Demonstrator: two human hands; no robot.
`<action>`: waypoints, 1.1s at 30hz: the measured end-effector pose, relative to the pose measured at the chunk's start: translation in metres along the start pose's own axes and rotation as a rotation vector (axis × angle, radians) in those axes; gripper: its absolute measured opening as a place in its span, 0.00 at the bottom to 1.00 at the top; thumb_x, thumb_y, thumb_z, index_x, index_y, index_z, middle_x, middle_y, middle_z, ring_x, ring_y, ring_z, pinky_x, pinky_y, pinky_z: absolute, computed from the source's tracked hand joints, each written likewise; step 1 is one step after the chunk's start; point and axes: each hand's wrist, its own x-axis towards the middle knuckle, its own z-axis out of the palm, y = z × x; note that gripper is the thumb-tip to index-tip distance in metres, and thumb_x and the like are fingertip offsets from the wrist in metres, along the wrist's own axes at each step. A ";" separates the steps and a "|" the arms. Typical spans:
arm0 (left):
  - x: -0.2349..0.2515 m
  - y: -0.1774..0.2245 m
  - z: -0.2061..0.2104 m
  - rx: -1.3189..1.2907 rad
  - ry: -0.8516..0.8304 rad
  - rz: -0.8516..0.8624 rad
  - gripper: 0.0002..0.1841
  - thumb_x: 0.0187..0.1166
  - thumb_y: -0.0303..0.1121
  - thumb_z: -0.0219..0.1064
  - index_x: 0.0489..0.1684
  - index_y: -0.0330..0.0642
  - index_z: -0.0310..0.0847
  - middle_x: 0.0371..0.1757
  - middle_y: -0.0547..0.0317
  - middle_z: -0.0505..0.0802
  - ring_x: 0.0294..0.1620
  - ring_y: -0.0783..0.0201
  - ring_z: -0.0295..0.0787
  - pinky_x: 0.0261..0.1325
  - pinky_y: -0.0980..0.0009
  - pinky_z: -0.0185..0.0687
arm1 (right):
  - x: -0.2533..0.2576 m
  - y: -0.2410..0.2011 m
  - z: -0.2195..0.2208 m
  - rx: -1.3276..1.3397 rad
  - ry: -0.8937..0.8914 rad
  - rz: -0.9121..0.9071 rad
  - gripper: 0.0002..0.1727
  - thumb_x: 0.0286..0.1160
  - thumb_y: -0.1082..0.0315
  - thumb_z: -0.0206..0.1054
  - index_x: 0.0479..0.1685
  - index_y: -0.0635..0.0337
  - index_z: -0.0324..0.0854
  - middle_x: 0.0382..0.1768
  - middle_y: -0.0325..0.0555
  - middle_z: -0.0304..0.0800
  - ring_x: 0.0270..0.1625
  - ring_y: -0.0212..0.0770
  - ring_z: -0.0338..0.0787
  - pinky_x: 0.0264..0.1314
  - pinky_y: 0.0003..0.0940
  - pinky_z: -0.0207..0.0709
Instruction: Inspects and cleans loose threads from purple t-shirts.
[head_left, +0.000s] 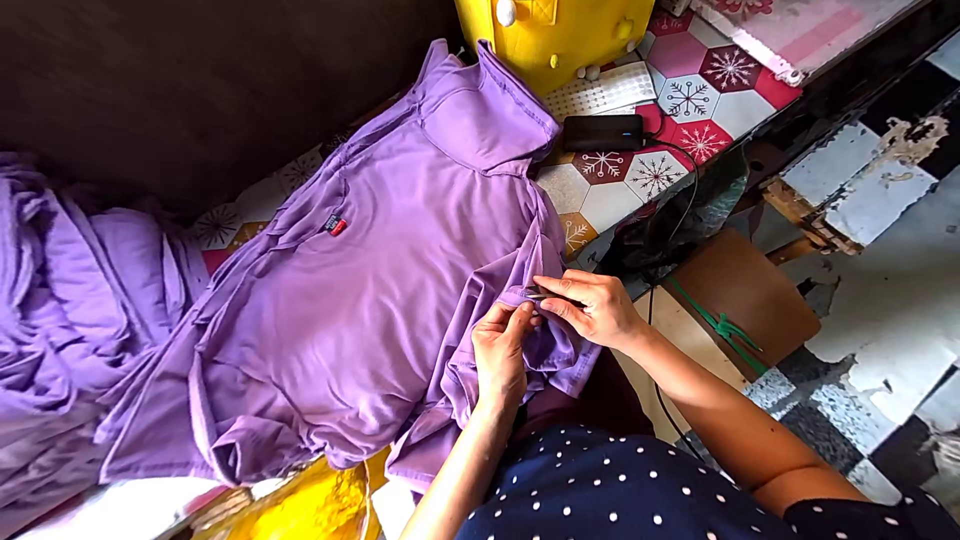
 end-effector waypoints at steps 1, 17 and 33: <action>0.000 0.000 0.001 0.001 0.003 -0.006 0.11 0.79 0.15 0.58 0.31 0.33 0.85 0.28 0.57 0.94 0.31 0.68 0.92 0.44 0.73 0.91 | 0.000 0.000 0.001 -0.001 0.008 -0.002 0.19 0.80 0.54 0.69 0.56 0.57 0.94 0.29 0.42 0.89 0.28 0.33 0.85 0.30 0.29 0.78; -0.014 0.030 -0.053 0.563 -0.285 0.209 0.10 0.81 0.25 0.64 0.49 0.32 0.90 0.47 0.56 0.97 0.47 0.69 0.95 0.56 0.70 0.91 | -0.031 0.011 -0.016 -0.162 0.261 0.257 0.12 0.68 0.75 0.66 0.46 0.71 0.90 0.39 0.54 0.95 0.40 0.39 0.94 0.45 0.34 0.88; 0.013 0.145 -0.331 1.341 0.910 0.111 0.16 0.83 0.35 0.67 0.60 0.34 0.87 0.60 0.31 0.90 0.65 0.31 0.86 0.67 0.30 0.73 | -0.035 0.043 -0.047 0.002 0.324 0.673 0.16 0.86 0.70 0.59 0.56 0.81 0.78 0.32 0.40 0.79 0.28 0.15 0.74 0.35 0.13 0.69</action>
